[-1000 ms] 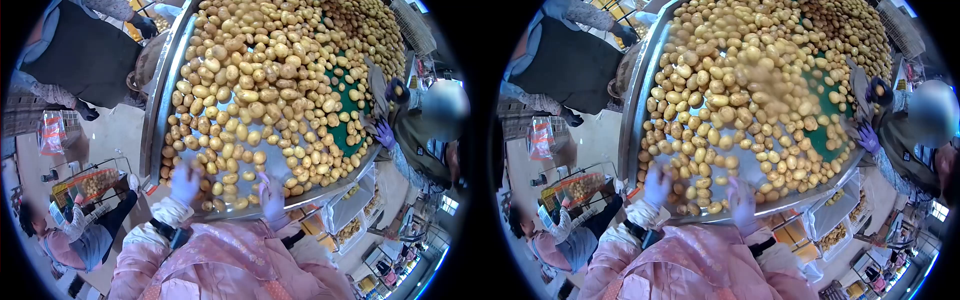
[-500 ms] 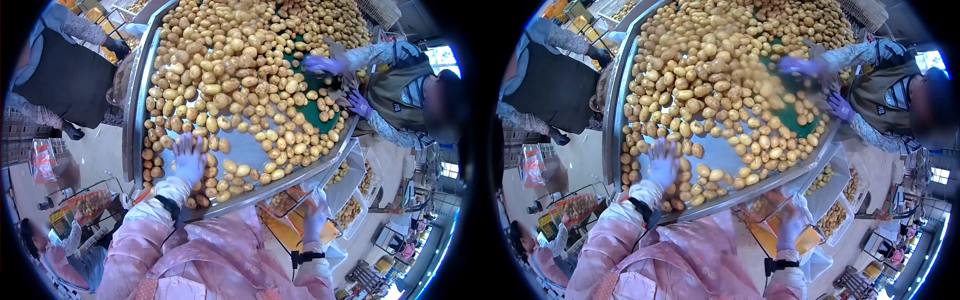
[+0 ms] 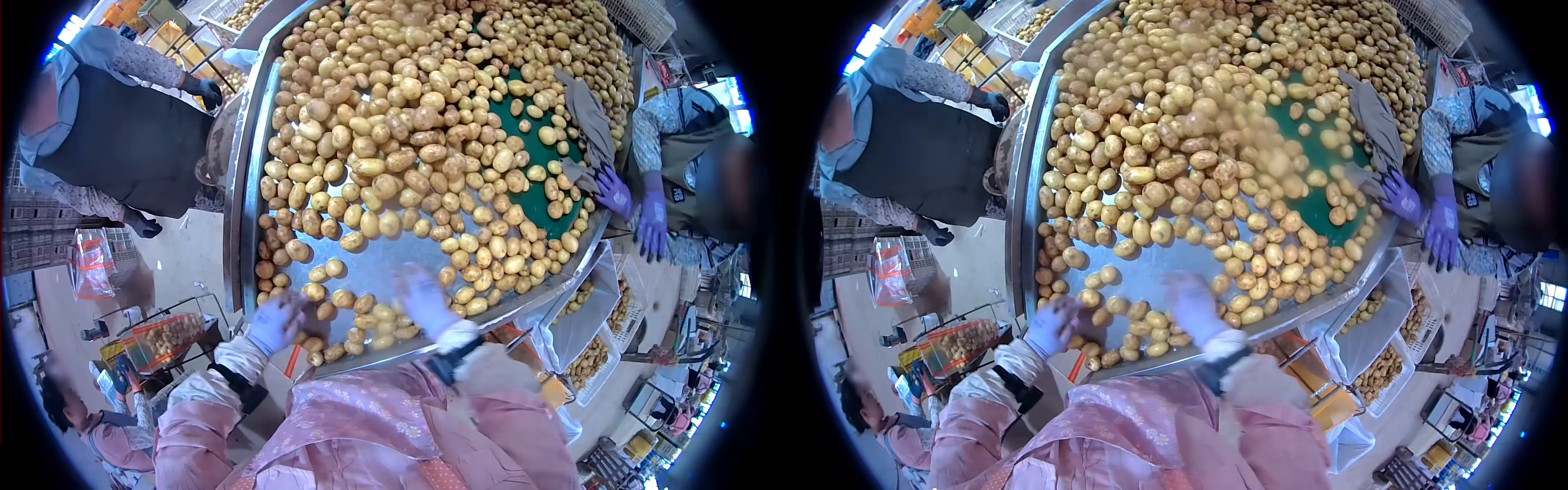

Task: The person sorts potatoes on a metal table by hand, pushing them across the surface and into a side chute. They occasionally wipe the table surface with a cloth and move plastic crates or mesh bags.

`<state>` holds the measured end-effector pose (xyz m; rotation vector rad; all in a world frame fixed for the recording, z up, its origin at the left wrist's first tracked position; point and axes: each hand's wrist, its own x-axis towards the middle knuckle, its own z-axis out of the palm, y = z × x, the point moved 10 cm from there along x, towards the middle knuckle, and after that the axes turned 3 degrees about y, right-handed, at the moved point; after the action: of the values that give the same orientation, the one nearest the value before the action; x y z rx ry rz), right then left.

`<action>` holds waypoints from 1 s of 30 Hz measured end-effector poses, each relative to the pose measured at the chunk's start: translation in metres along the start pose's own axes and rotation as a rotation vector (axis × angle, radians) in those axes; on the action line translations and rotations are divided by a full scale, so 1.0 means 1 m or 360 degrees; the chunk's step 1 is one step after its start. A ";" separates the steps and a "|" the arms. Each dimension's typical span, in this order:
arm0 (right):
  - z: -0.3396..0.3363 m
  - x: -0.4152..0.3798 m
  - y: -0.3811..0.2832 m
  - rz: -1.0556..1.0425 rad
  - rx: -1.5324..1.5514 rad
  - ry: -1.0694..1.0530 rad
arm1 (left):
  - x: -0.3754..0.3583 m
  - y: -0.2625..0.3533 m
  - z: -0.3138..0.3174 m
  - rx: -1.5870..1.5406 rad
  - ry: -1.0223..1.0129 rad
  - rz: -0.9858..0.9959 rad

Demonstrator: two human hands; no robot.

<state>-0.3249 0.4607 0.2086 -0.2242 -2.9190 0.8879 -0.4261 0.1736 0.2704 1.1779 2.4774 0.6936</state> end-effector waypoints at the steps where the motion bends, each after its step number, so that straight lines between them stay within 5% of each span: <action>1: -0.028 -0.008 0.026 0.0001 0.0038 0.0203 | 0.019 -0.008 -0.018 0.0053 0.0138 0.0038; 4: -0.107 0.030 0.144 0.0983 0.0770 0.0439 | 0.096 -0.046 -0.059 0.0069 0.0531 -0.0029; 6: -0.168 0.092 0.159 0.0879 0.0391 0.0759 | 0.165 -0.074 -0.063 -0.0038 0.0645 -0.0163; 7: -0.176 0.115 0.161 0.0557 0.0147 0.0986 | 0.200 -0.081 -0.057 -0.0126 0.0668 -0.0263; 9: -0.125 0.177 0.121 0.0156 -0.0649 0.0918 | 0.262 -0.062 -0.041 -0.0315 0.0766 -0.0464; 12: -0.108 0.200 0.006 0.0189 -0.0690 0.0587 | 0.300 -0.004 0.012 0.0052 0.0715 -0.0364; 16: -0.080 0.131 0.006 -0.0016 -0.0253 0.0172 | 0.237 0.038 0.043 0.0074 0.0208 -0.0004; 20: -0.096 0.005 0.052 0.0483 -0.0592 0.0502 | 0.110 0.063 0.077 0.0005 -0.0230 0.0017; 22: -0.078 -0.028 0.014 0.0445 -0.0684 -0.0029 | 0.046 0.072 0.086 0.0098 -0.0327 0.0219; 23: -0.067 -0.036 0.002 0.0426 -0.0729 -0.0286 | 0.022 0.064 0.084 0.0144 -0.0299 0.0228; 26: -0.076 -0.033 0.002 0.0646 -0.0025 -0.0082 | -0.022 0.031 0.070 0.0073 -0.0289 0.0303; 30: -0.083 0.082 -0.024 0.0101 0.0190 0.0300 | -0.017 0.015 0.033 -0.0063 0.0050 0.0004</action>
<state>-0.3985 0.4996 0.2941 -0.3717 -2.6896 0.9879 -0.3909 0.1784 0.2529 1.1645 2.4761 0.7639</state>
